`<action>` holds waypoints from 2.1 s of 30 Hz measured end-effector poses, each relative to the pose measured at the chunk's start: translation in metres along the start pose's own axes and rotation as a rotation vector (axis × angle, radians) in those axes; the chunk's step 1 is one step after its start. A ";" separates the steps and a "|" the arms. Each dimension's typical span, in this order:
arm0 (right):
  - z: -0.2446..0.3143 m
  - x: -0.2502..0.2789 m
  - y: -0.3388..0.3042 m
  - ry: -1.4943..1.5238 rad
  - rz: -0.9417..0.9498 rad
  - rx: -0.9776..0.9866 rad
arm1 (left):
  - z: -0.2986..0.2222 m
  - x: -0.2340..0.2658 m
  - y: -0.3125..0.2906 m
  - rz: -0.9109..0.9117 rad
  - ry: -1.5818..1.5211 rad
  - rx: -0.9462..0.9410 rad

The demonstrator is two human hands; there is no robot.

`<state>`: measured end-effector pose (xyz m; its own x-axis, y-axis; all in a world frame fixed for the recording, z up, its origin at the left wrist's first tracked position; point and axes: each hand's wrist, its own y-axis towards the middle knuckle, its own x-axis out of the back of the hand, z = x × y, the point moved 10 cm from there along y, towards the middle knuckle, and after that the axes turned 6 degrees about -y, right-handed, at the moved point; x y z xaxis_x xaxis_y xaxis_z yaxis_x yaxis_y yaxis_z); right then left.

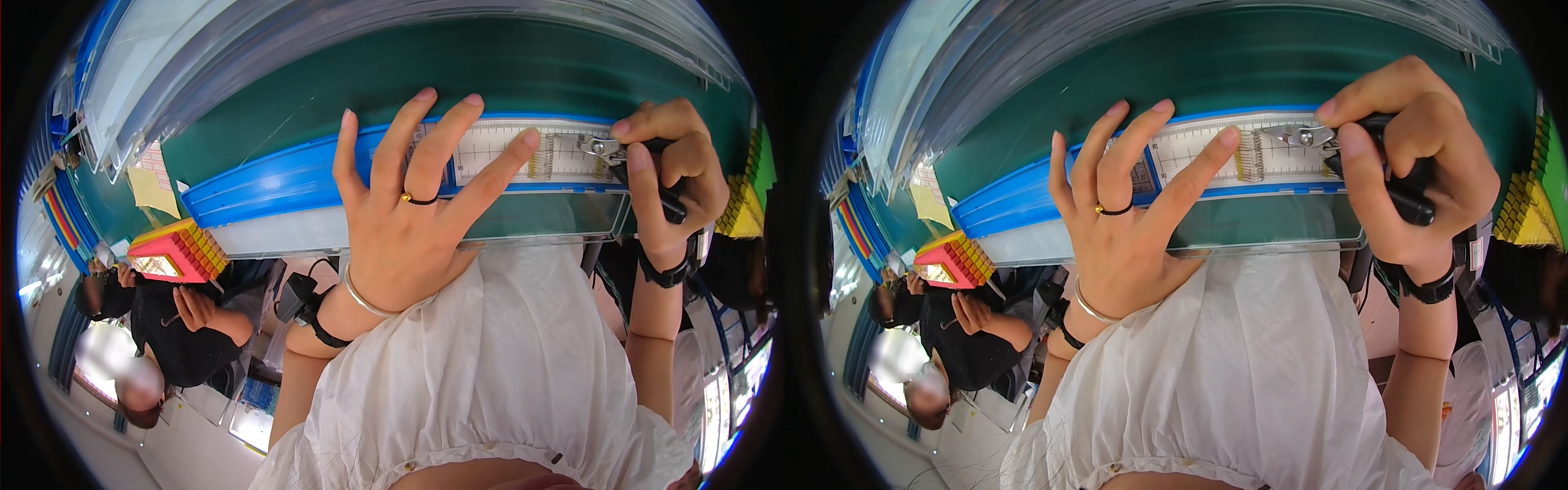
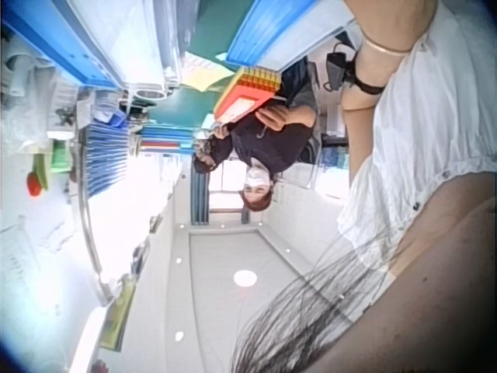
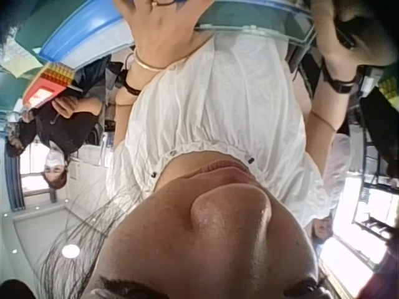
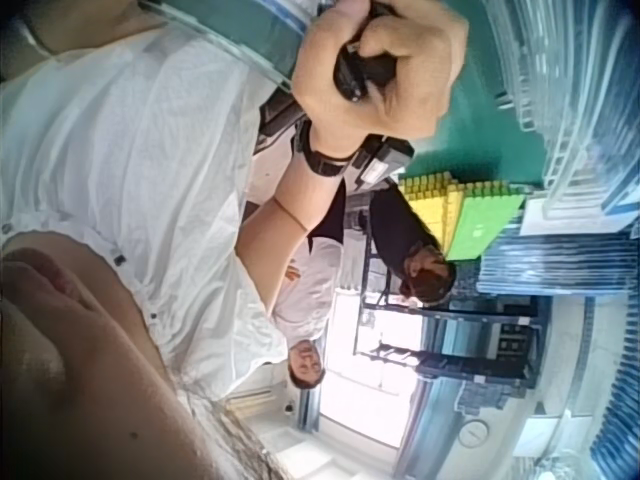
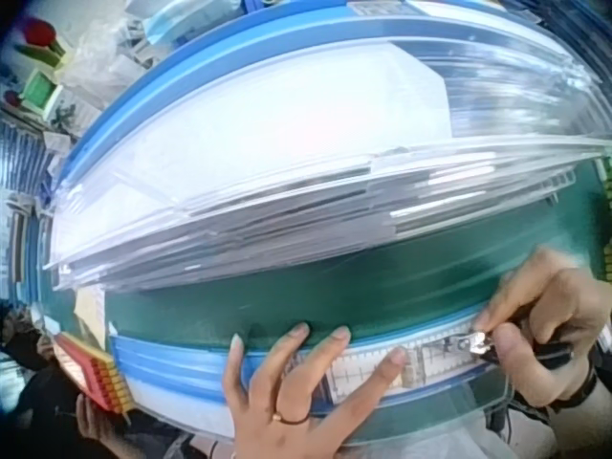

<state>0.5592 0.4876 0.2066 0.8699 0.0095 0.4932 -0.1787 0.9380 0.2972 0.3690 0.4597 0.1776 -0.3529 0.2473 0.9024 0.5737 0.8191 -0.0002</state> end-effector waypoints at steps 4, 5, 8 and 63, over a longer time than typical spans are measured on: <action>0.005 -0.007 -0.001 -0.019 0.073 0.008 | 0.000 0.001 0.000 -0.014 -0.009 -0.005; 0.001 -0.007 -0.001 -0.001 0.075 -0.030 | 0.000 0.001 0.000 -0.014 -0.008 -0.005; -0.002 -0.007 0.000 0.046 0.058 -0.072 | 0.002 0.001 -0.001 -0.010 -0.032 0.026; -0.001 -0.007 0.000 0.011 0.073 -0.050 | -0.002 0.006 -0.002 -0.008 -0.042 -0.009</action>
<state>0.5533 0.4880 0.2027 0.8606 0.0819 0.5026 -0.2185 0.9509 0.2192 0.3678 0.4584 0.1839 -0.3876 0.2626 0.8837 0.5776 0.8163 0.0108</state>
